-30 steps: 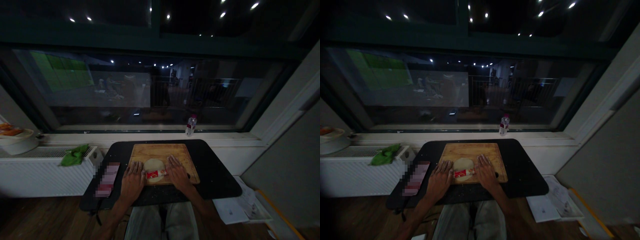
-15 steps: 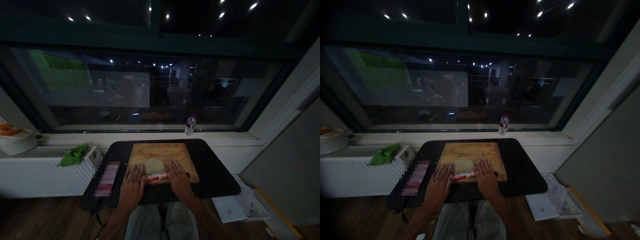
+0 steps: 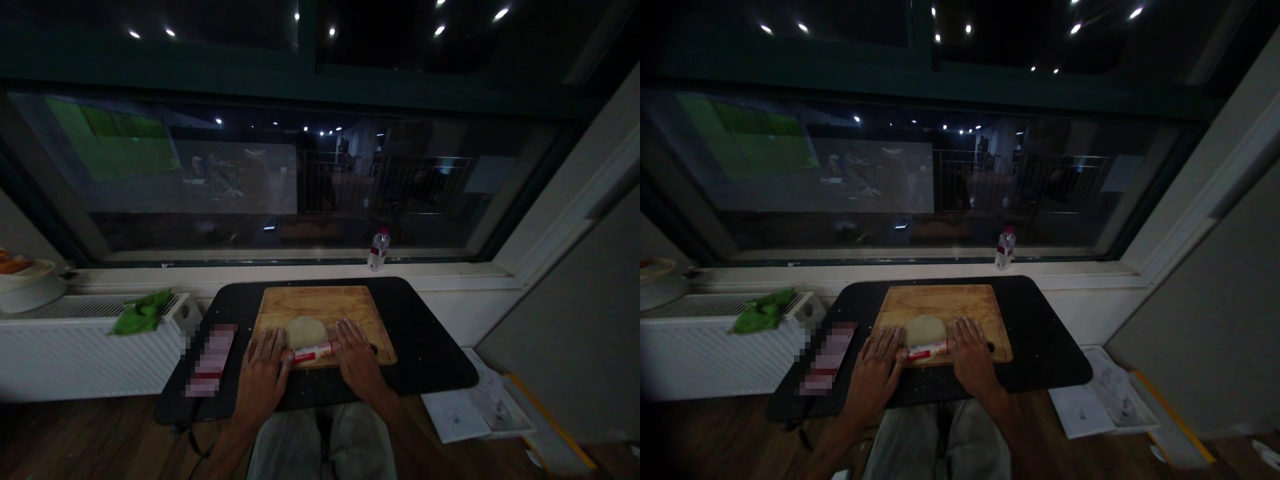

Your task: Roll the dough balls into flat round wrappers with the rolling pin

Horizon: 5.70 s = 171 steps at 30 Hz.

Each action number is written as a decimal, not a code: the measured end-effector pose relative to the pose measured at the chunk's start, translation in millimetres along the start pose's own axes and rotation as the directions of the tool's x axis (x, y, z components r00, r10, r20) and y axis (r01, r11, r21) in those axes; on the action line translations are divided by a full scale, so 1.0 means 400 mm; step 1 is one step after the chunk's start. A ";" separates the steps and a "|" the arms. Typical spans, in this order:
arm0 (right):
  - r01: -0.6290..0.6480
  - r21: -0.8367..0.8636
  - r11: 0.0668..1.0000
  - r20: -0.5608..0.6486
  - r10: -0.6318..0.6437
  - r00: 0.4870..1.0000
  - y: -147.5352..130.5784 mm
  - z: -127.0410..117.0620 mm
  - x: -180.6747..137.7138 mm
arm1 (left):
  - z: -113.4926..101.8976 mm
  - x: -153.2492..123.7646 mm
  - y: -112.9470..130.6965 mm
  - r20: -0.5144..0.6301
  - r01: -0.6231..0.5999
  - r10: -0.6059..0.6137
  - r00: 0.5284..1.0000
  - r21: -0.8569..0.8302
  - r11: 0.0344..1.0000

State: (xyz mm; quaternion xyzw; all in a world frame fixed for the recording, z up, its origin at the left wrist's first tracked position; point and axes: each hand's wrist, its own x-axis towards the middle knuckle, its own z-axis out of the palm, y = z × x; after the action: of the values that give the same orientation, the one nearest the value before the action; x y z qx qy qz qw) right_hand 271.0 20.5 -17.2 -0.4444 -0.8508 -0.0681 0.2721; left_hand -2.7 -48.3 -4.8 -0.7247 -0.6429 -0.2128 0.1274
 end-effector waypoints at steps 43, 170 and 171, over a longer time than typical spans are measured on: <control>-0.045 0.007 0.999 0.235 0.042 0.971 0.044 0.034 0.207 | -0.008 0.001 0.091 0.074 0.173 -0.182 0.980 0.112 0.979; -0.179 0.017 0.984 0.176 0.173 0.969 0.035 -0.022 0.165 | -0.021 0.229 0.056 0.439 -0.159 0.194 0.878 -0.115 0.981; -0.179 0.016 0.984 0.177 0.173 0.969 0.034 -0.023 0.166 | -0.020 0.228 0.056 0.436 -0.161 0.193 0.879 -0.110 0.981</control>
State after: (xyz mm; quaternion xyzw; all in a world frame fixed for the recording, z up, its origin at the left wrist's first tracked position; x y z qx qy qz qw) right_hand 255.3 73.0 23.6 -0.5181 -0.8295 0.0092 0.2084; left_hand 25.6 25.1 47.1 -0.8137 -0.5782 -0.0514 -0.0295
